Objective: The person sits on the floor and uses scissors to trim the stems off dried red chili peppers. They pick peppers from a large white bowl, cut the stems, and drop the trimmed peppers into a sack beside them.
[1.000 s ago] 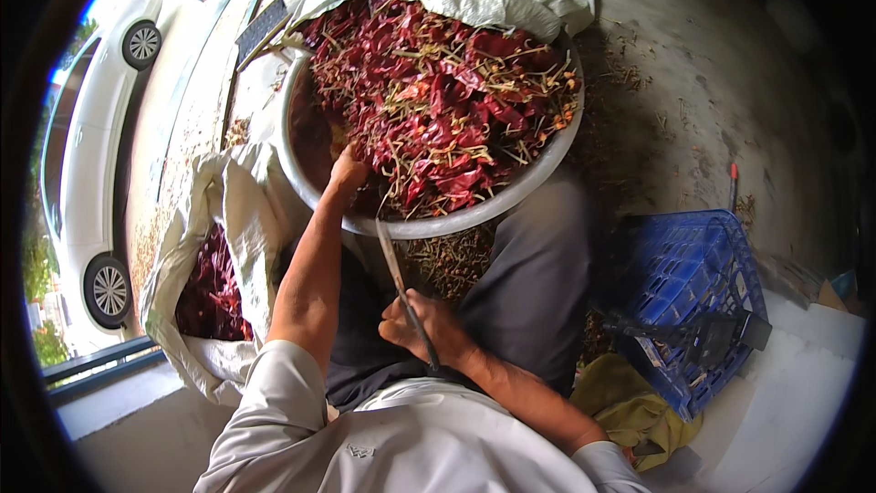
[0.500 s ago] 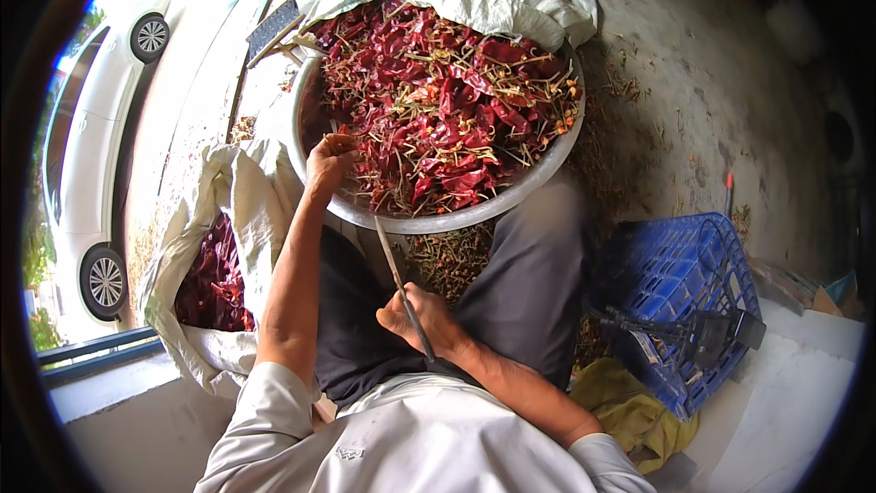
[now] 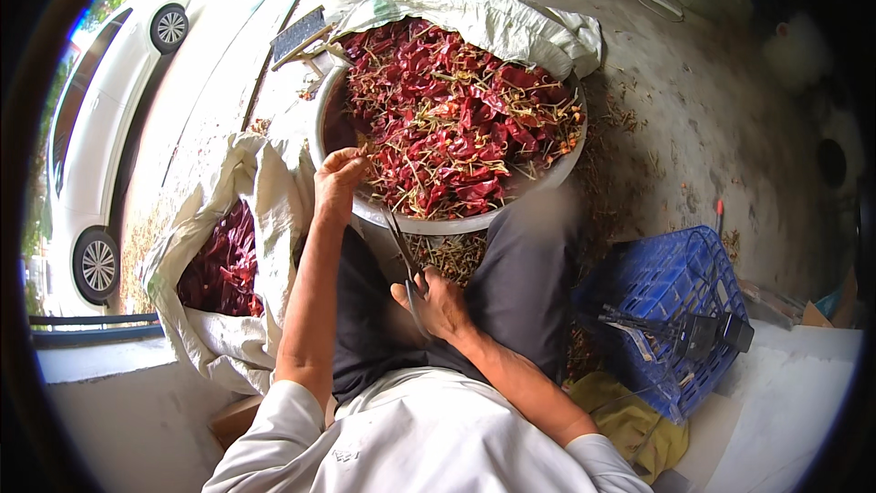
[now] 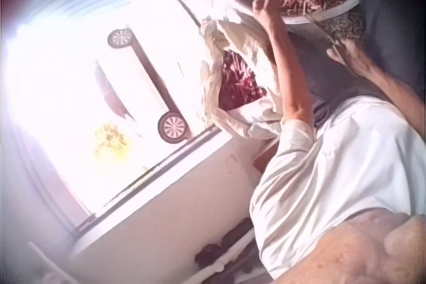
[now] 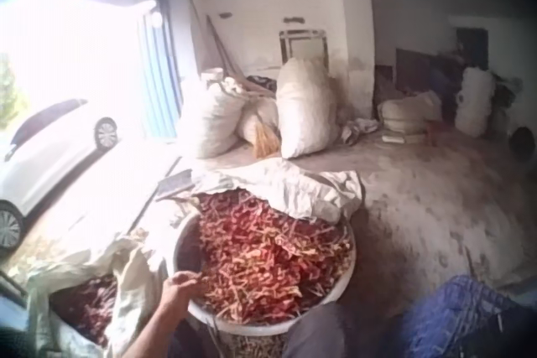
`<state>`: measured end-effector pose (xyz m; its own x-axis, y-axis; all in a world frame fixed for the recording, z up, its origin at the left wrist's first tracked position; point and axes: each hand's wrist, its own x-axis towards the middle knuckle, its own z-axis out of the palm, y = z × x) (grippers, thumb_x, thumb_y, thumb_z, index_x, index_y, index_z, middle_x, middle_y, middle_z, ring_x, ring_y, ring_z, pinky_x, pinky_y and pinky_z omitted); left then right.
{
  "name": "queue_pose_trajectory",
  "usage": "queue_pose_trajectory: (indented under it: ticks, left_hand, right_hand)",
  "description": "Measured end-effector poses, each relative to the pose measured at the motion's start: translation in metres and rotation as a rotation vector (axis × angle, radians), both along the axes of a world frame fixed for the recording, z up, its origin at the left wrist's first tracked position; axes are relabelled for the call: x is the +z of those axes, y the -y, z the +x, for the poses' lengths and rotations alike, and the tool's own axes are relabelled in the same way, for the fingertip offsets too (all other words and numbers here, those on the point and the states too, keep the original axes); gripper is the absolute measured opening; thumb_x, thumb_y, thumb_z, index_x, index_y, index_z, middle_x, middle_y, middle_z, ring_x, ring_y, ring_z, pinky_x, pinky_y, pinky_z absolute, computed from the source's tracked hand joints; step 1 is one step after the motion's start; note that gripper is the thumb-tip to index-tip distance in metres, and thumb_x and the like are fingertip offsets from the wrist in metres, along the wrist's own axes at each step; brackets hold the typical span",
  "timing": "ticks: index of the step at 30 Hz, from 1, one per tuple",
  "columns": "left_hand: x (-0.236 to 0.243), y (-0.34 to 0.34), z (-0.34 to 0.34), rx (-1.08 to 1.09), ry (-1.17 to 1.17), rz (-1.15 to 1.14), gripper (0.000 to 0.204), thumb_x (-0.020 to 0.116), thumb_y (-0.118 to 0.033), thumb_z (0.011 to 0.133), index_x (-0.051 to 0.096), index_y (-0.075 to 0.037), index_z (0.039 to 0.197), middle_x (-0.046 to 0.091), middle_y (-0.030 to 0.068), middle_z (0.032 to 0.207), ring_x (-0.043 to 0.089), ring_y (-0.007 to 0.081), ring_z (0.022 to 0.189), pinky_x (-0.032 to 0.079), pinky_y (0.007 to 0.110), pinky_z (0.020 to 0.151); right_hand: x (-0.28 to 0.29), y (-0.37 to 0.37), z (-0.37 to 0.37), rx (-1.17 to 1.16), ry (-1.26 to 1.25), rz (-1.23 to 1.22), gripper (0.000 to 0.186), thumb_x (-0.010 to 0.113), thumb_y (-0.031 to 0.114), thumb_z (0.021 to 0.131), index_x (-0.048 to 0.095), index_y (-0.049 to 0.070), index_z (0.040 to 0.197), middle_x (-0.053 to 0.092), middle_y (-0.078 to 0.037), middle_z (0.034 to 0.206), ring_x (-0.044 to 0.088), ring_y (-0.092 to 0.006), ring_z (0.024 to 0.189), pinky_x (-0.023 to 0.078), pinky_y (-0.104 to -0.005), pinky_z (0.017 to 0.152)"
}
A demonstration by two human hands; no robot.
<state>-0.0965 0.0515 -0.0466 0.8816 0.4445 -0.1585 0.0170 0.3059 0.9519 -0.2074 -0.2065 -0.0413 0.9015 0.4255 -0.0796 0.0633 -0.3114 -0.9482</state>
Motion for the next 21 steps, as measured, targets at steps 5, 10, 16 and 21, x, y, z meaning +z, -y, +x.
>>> queue_pose_trajectory:
  ticks: [5, 10, 16, 21]
  left_hand:
    - [0.011, 0.031, -0.051, 0.057, -0.071, 0.25, 0.012, 0.069, -0.006, 0.089, 0.07, -0.003, 0.101, 0.07, 0.0022, 0.092, 0.062, 0.0082, 0.08, 0.048, 0.022, 0.076]
    - [0.008, 0.043, -0.094, 0.141, -0.095, 0.435, 0.007, 0.075, 0.0, 0.082, 0.072, 0.0, 0.088, 0.061, -0.0011, 0.081, 0.058, 0.0076, 0.072, 0.046, 0.022, 0.068]
    - [0.023, 0.06, -0.121, 0.078, -0.086, 0.813, 0.015, 0.076, 0.003, 0.076, 0.072, -0.002, 0.089, 0.062, 0.0038, 0.084, 0.061, 0.012, 0.078, 0.047, 0.025, 0.069]
    - [0.025, 0.066, -0.126, -0.045, 0.014, 1.105, 0.01, 0.072, 0.003, 0.081, 0.069, -0.001, 0.09, 0.069, 0.0083, 0.092, 0.066, 0.0157, 0.083, 0.052, 0.028, 0.074]
  right_hand:
    - [-0.008, -0.001, 0.004, -0.012, 0.084, -0.15, 0.063, 0.069, 0.061, 0.082, 0.053, 0.0, 0.082, 0.061, -0.017, 0.063, 0.064, -0.0396, 0.062, 0.05, -0.0476, 0.058]
    - [-0.003, 0.001, -0.001, 0.011, 0.123, -0.243, 0.067, 0.069, 0.067, 0.078, 0.055, 0.001, 0.079, 0.063, -0.019, 0.07, 0.063, -0.0413, 0.068, 0.051, -0.0479, 0.064]
    - [-0.007, 0.004, -0.004, 0.083, 0.19, -0.305, 0.069, 0.069, 0.066, 0.078, 0.057, -0.001, 0.087, 0.066, -0.021, 0.076, 0.065, -0.0424, 0.075, 0.052, -0.048, 0.068]
    - [-0.009, 0.005, -0.005, 0.064, 0.157, -0.269, 0.06, 0.074, 0.056, 0.08, 0.059, -0.002, 0.083, 0.065, -0.024, 0.072, 0.066, -0.0439, 0.072, 0.052, -0.049, 0.064]
